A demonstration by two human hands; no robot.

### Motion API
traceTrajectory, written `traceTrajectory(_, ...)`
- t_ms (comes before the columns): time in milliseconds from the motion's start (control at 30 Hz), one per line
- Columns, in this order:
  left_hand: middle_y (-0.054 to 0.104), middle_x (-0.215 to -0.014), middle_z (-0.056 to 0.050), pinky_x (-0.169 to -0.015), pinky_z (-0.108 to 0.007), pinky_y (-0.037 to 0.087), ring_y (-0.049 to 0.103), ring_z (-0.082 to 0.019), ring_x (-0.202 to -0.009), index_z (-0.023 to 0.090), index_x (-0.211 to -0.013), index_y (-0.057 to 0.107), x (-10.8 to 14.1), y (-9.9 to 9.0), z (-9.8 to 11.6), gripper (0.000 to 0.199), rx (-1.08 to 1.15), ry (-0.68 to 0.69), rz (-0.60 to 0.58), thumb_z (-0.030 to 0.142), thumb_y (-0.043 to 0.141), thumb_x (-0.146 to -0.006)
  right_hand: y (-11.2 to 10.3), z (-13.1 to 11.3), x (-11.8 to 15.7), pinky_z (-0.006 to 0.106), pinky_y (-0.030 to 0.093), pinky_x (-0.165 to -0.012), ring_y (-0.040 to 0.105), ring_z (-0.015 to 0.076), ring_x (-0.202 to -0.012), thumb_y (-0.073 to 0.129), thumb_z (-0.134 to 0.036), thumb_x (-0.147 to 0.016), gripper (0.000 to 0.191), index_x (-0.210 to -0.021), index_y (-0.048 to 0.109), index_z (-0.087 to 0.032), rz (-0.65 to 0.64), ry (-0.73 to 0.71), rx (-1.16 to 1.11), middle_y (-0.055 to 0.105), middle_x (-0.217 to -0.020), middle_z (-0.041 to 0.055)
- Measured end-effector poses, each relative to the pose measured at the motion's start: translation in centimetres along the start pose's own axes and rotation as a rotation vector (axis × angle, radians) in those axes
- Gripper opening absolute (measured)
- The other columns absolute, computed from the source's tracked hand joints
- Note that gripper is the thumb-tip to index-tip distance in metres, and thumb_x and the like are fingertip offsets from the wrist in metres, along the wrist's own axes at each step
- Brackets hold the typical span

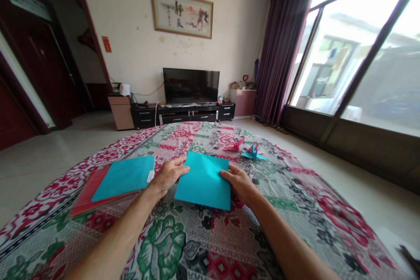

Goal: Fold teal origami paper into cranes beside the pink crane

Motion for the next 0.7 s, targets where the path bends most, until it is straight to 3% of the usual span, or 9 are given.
traceTrajectory(133, 0.069, -0.075, -0.003, -0.059, -0.025, 0.047, 0.060, -0.014, -0.060, 0.016, -0.123, 0.053, -0.2, 0.1, -0.1, 0.056, 0.043, 0.071, -0.073, 0.032, 0.060, -0.070, -0.7, 0.2, -0.4, 0.027, 0.048, -0.051, 0.059, 0.0153, -0.055, 0.071, -0.033, -0.059, 0.047, -0.102, 0.058, -0.022, 0.095, 0.009, -0.011, 0.069, -0.077, 0.0022)
traceTrajectory(233, 0.070, -0.091, -0.006, -0.070, -0.029, 0.050, 0.064, -0.019, -0.078, 0.017, -0.123, 0.054, -0.4, -0.1, -0.3, 0.050, -0.127, 0.151, -0.101, 0.029, 0.053, -0.074, -0.8, 0.3, -0.5, 0.028, 0.049, -0.052, 0.060, 0.0162, -0.056, 0.072, -0.031, -0.058, 0.046, -0.101, 0.058, -0.022, 0.105, 0.010, -0.039, 0.069, -0.076, 0.0024)
traceTrajectory(333, 0.054, -0.127, -0.011, -0.096, -0.036, 0.040, 0.049, -0.025, -0.116, 0.017, -0.122, 0.055, 0.0, -0.1, 1.0, 0.050, -0.502, 0.466, -0.024, 0.024, 0.055, -0.073, -1.0, 0.3, -0.6, 0.030, 0.050, -0.054, 0.061, 0.0173, -0.057, 0.072, -0.031, -0.058, 0.045, -0.100, 0.058, -0.022, 0.106, 0.003, -0.059, 0.069, -0.077, 0.0035)
traceTrajectory(433, 0.026, -0.147, -0.010, -0.108, -0.040, 0.026, 0.027, -0.027, -0.133, 0.019, -0.127, 0.050, 1.0, 0.8, 2.1, 0.056, -0.782, 0.736, 0.028, 0.019, 0.059, -0.072, -1.3, 0.4, -0.7, 0.029, 0.050, -0.054, 0.062, 0.0176, -0.058, 0.070, -0.032, -0.058, 0.045, -0.100, 0.058, -0.021, 0.135, -0.015, -0.027, 0.070, -0.078, 0.0041)
traceTrajectory(500, 0.023, -0.148, -0.008, -0.108, -0.042, 0.026, 0.025, -0.028, -0.133, 0.021, -0.124, 0.053, 1.4, 1.3, 2.3, 0.053, -0.870, 0.820, 0.025, 0.017, 0.060, -0.072, -1.7, 0.5, -0.9, 0.028, 0.049, -0.052, 0.061, 0.0171, -0.057, 0.069, -0.032, -0.059, 0.045, -0.101, 0.058, -0.020, 0.166, -0.035, 0.033, 0.069, -0.078, 0.0040)
traceTrajectory(567, 0.036, -0.142, -0.006, -0.107, -0.043, 0.029, 0.032, -0.027, -0.130, 0.023, -0.113, 0.062, 1.4, 1.8, 2.2, 0.041, -0.888, 0.860, -0.031, 0.016, 0.059, -0.073, -2.0, 0.6, -1.1, 0.027, 0.048, -0.050, 0.061, 0.0167, -0.057, 0.067, -0.032, -0.060, 0.047, -0.104, 0.058, -0.019, 0.199, -0.045, 0.103, 0.069, -0.077, 0.0040)
traceTrajectory(700, 0.066, -0.109, -0.004, -0.099, -0.038, 0.039, 0.056, -0.020, -0.109, 0.022, -0.092, 0.071, 0.6, 2.4, 0.6, 0.022, -0.766, 0.729, -0.228, 0.021, 0.055, -0.077, -3.0, 0.2, -1.2, 0.028, 0.049, -0.055, 0.063, 0.0193, -0.066, 0.062, -0.038, -0.064, 0.053, -0.111, 0.055, -0.016, 0.344, -0.092, 0.277, 0.069, -0.084, 0.0069)
Point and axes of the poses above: each hand's wrist, its own x-axis away from the middle knuckle, its own y-axis out of the palm, z = x × y, the point moved 6 cm from there along -x, towards the middle knuckle
